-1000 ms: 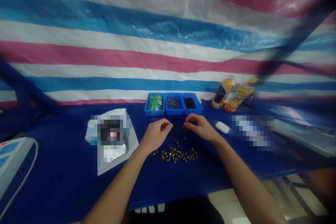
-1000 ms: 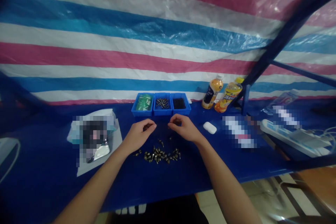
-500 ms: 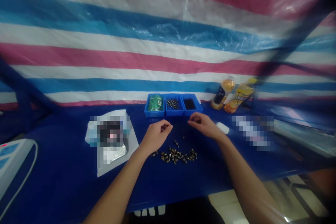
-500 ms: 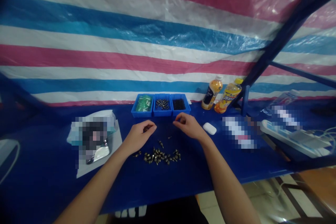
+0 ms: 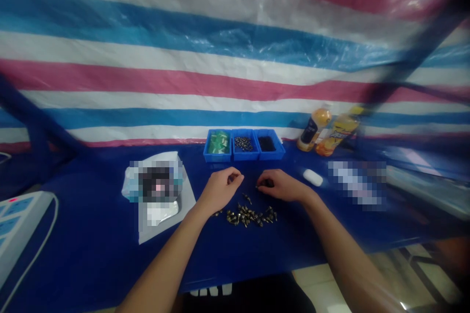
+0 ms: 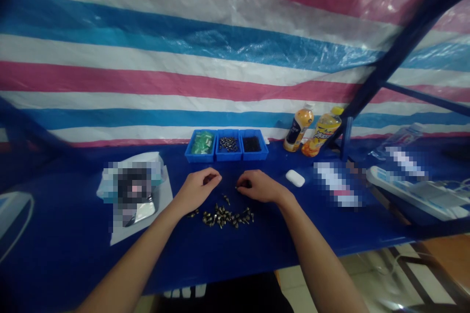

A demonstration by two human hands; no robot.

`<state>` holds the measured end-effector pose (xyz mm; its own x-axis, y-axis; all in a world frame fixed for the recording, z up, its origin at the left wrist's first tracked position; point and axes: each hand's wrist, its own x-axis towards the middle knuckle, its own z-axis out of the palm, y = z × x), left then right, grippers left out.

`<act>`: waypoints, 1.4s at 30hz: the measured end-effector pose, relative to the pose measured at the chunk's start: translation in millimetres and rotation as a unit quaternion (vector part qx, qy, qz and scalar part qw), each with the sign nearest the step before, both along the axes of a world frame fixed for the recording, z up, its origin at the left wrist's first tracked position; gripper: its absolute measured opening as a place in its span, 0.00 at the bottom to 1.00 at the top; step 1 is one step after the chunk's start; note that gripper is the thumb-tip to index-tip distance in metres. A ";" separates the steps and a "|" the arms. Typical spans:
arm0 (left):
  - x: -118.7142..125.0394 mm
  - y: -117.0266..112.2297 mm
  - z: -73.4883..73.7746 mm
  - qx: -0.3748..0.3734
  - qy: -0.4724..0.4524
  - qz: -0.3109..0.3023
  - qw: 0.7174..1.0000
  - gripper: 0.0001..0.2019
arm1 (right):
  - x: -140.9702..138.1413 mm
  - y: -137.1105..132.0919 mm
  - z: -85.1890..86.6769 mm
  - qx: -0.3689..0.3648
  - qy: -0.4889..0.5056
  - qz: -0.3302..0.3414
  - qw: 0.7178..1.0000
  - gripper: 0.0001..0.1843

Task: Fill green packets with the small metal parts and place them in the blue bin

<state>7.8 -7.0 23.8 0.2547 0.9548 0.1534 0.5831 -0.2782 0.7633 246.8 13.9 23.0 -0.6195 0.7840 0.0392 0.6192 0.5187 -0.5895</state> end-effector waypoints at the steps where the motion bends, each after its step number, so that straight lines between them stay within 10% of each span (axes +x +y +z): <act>1: 0.5 -0.7 0.9 -0.001 0.000 -0.004 1.000 0.13 | -2.0 -1.1 1.9 0.002 0.022 -0.005 1.000 0.08; 15: 7.8 -7.8 6.2 0.006 0.012 -0.065 0.998 0.14 | -33.9 -9.8 -1.7 -0.050 0.156 -0.073 0.984 0.21; 21: 3.5 -3.0 5.6 0.017 -0.005 -0.005 1.000 0.14 | -35.2 0.0 -11.6 -0.074 0.343 -0.166 0.922 0.21; 31: -0.8 2.0 -2.0 0.021 -0.009 0.025 0.999 0.11 | -27.2 -10.3 -3.1 0.048 -0.001 0.053 0.997 0.14; 42: -1.8 1.4 -1.2 0.006 0.014 0.009 1.000 0.12 | -27.6 -5.2 -12.0 0.067 0.013 0.034 0.997 0.07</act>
